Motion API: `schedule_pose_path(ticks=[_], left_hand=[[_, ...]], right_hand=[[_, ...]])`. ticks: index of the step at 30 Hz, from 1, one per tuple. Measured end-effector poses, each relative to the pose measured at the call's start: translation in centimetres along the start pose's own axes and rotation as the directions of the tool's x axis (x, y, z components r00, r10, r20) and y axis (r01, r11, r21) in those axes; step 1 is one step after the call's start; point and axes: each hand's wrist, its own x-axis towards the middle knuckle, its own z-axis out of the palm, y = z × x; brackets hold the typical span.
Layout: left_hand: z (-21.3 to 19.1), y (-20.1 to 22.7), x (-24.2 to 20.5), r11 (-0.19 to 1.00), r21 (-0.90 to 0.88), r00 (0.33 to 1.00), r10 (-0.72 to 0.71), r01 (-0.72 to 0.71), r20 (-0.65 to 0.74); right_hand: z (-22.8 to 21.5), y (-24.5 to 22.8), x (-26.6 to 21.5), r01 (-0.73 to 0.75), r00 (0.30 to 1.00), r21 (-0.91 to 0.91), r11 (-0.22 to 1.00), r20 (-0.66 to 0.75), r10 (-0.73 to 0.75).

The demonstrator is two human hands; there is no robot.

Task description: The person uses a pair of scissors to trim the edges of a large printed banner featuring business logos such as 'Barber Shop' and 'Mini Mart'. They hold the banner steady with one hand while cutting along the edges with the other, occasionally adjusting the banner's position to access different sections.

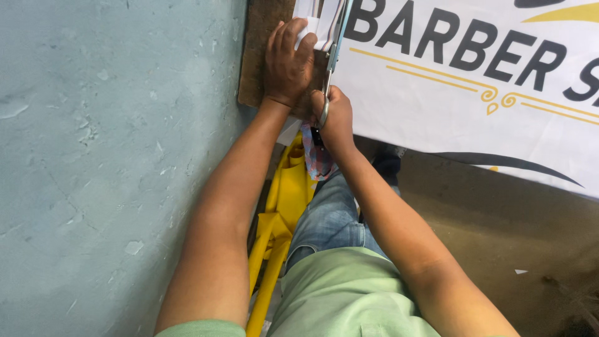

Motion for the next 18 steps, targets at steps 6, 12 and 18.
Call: schedule_pose_path(ticks=[6, 12, 18], left_hand=[[-0.2, 0.0, 0.0, 1.0, -0.005, 0.999, -0.026, 0.027, 0.04], [-0.1, 0.2, 0.1, 0.999, 0.04, 0.999, -0.037, 0.035, 0.026], [-0.3, 0.1, 0.1, 0.998, 0.047, 0.996, -0.04, 0.036, 0.083]], right_hand=[[0.1, -0.1, 0.3, -0.047, 0.999, 0.018, 0.999, -0.003, 0.047], [-0.4, -2.4, 2.1, -0.036, 0.999, 0.172, 0.984, 0.001, 0.036], [-0.7, -2.6, 4.5, -0.038, 0.999, 0.295, 0.955, 0.041, 0.027]])
